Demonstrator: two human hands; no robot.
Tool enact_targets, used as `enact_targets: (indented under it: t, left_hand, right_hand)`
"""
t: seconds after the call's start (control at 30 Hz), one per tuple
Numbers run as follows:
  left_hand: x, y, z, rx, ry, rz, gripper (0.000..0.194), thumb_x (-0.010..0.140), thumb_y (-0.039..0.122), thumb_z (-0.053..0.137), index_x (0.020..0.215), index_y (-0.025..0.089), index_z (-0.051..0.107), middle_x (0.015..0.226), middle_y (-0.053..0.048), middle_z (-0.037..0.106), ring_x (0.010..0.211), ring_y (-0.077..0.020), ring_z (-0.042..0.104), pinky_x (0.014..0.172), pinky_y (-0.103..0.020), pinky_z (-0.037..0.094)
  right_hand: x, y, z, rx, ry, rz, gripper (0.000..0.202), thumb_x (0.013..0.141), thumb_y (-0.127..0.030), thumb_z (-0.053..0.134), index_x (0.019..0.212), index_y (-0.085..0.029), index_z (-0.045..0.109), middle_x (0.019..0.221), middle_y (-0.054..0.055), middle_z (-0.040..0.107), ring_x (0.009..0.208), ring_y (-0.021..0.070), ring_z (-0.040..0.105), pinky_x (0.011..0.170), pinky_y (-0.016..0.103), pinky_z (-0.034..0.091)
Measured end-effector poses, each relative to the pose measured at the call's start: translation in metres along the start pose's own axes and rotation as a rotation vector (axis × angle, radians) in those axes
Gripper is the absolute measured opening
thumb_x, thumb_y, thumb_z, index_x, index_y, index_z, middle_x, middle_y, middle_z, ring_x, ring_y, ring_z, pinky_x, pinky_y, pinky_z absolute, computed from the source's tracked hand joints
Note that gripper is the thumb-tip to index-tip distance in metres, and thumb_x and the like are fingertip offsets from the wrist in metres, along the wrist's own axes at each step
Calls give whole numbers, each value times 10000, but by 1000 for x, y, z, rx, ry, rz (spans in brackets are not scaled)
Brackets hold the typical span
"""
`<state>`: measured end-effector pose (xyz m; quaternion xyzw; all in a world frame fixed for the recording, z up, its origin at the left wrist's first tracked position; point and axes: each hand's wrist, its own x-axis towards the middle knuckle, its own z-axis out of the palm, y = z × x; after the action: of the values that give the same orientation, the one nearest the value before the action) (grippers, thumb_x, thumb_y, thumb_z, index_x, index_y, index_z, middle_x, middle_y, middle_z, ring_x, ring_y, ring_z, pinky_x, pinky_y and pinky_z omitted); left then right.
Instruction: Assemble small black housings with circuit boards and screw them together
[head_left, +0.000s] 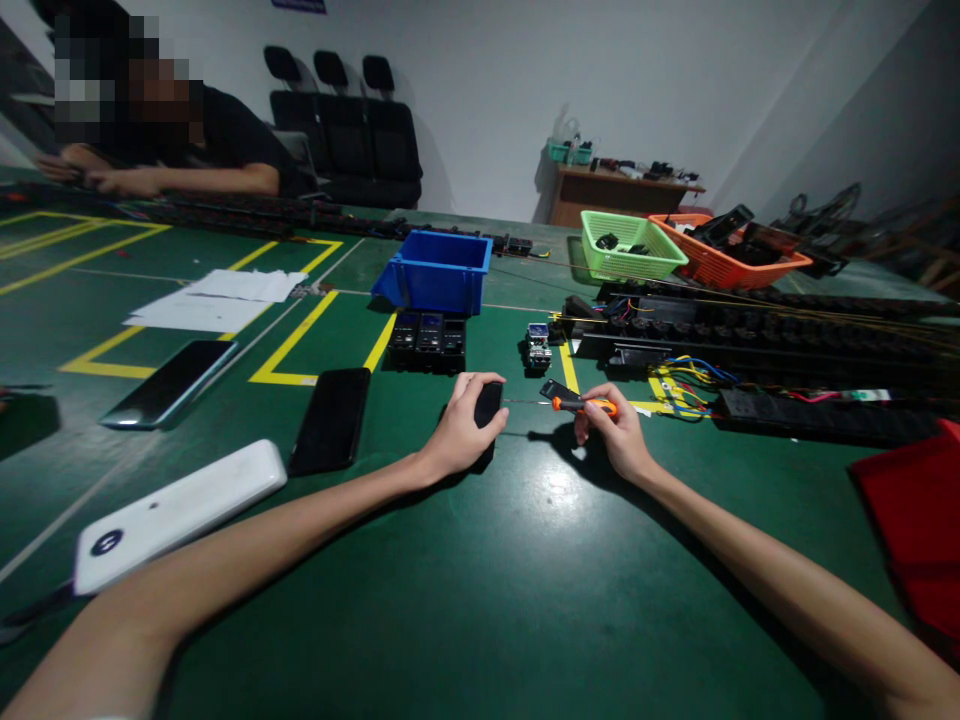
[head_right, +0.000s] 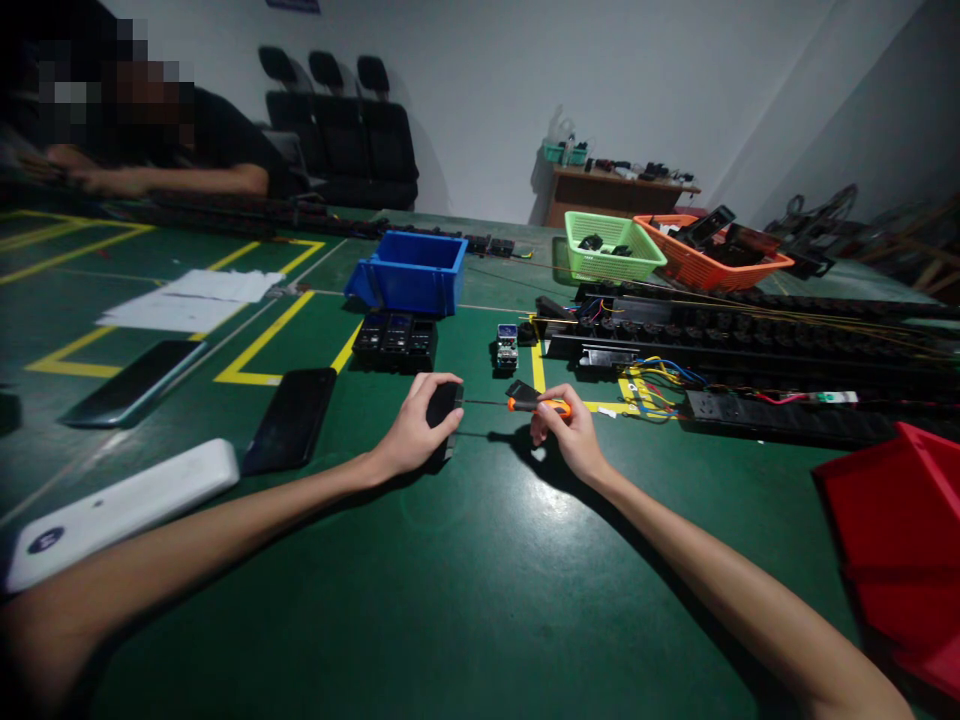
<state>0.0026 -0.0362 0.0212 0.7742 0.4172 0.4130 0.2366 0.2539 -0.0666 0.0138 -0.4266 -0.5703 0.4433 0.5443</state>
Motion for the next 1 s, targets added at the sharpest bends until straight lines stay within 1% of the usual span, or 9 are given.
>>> enact_targets:
  t: [0.6, 1.0]
  left_hand:
    - [0, 2, -1, 1, -9, -19, 328, 857, 251, 561, 1180, 248, 505, 1156, -57, 494, 1134, -201, 522, 1025, -386, 428]
    - [0, 2, 0, 5, -3, -14, 329, 856, 244, 564, 1180, 244, 507, 1157, -56, 497, 1137, -198, 517, 1030, -379, 423]
  right_hand:
    - [0, -1, 0, -4, 4, 12, 223, 888, -406, 604, 954, -226, 490, 578, -50, 622, 467, 121, 556, 493, 245, 426]
    - [0, -1, 1, -3, 10, 10, 223, 887, -410, 600, 950, -226, 490, 578, -52, 620, 465, 122, 553, 490, 247, 422]
